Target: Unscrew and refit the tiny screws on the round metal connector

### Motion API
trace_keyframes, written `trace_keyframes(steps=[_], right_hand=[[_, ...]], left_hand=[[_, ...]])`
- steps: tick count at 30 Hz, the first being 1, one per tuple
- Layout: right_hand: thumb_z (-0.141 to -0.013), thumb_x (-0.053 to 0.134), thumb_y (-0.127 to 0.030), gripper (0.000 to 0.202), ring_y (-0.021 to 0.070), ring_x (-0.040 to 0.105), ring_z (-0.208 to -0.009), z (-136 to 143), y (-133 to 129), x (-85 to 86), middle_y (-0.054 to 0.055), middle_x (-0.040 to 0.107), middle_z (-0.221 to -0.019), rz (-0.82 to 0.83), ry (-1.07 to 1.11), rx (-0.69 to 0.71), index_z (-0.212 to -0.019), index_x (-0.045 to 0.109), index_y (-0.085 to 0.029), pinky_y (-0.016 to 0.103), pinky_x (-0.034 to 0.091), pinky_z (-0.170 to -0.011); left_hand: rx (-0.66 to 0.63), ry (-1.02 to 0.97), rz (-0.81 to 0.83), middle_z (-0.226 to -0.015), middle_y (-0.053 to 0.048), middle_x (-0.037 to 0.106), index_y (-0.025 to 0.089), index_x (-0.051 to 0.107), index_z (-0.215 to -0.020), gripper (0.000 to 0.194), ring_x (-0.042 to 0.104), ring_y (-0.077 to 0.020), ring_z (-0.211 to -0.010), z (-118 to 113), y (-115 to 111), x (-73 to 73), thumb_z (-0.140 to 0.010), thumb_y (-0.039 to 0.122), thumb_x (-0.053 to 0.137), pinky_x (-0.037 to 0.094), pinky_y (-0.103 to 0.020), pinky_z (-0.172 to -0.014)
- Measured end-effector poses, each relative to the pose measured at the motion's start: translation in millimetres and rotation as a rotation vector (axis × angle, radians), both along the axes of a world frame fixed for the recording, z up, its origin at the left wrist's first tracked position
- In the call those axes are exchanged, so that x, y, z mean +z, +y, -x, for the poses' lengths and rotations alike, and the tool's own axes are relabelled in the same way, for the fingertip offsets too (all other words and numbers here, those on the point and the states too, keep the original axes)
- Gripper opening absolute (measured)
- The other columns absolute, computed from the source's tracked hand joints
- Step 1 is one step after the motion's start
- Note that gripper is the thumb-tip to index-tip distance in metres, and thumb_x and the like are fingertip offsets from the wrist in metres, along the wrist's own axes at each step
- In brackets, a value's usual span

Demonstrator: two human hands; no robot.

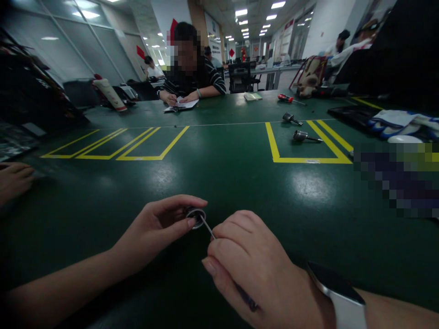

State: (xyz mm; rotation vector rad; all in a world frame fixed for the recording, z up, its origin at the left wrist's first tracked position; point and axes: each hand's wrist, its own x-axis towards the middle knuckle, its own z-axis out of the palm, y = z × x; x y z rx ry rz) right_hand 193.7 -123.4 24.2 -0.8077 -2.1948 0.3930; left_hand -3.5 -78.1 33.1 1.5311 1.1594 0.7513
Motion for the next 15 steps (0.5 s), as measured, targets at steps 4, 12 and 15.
trace_keyframes(steps=[4, 12, 15], right_hand=[[-0.085, 0.047, -0.012, 0.012, 0.0171, 0.06, -0.081, 0.6, 1.4, 0.3, 0.005, 0.062, -0.078, -0.022, -0.003, 0.006, -0.08, 0.057, -0.016, 0.032, 0.05, -0.08], [-0.083, 0.045, -0.01, 0.015, 0.0164, 0.061, -0.074, 1.1, 1.0, 0.9, 0.003, 0.063, -0.071, -0.072, 0.004, 0.009, -0.077, 0.056, -0.017, 0.033, 0.05, -0.08], [-0.084, 0.044, -0.01, 0.015, 0.0164, 0.061, -0.076, 1.9, 1.0, 0.6, 0.003, 0.063, -0.071, -0.048, -0.019, 0.018, -0.078, 0.057, -0.017, 0.033, 0.049, -0.082]], left_hand=[[0.034, 0.065, -0.088, -0.088, -0.005, 0.07, 0.017, 0.068, -0.092, 0.021, 0.064, -0.0162, -0.078, -2.5, -0.6, -1.1, -0.072, 0.017, 0.061, 0.052, -0.027, -0.071], [0.04, 0.036, -0.133, -0.099, -0.005, 0.069, 0.018, 0.068, -0.093, 0.024, 0.065, -0.0175, -0.086, -1.0, 2.0, -3.3, -0.071, 0.015, 0.06, 0.053, -0.029, -0.076], [0.014, 0.035, -0.123, -0.1, -0.006, 0.069, 0.017, 0.066, -0.1, 0.029, 0.065, -0.0179, -0.088, 0.3, 2.5, -3.0, -0.071, 0.014, 0.061, 0.053, -0.029, -0.079]])
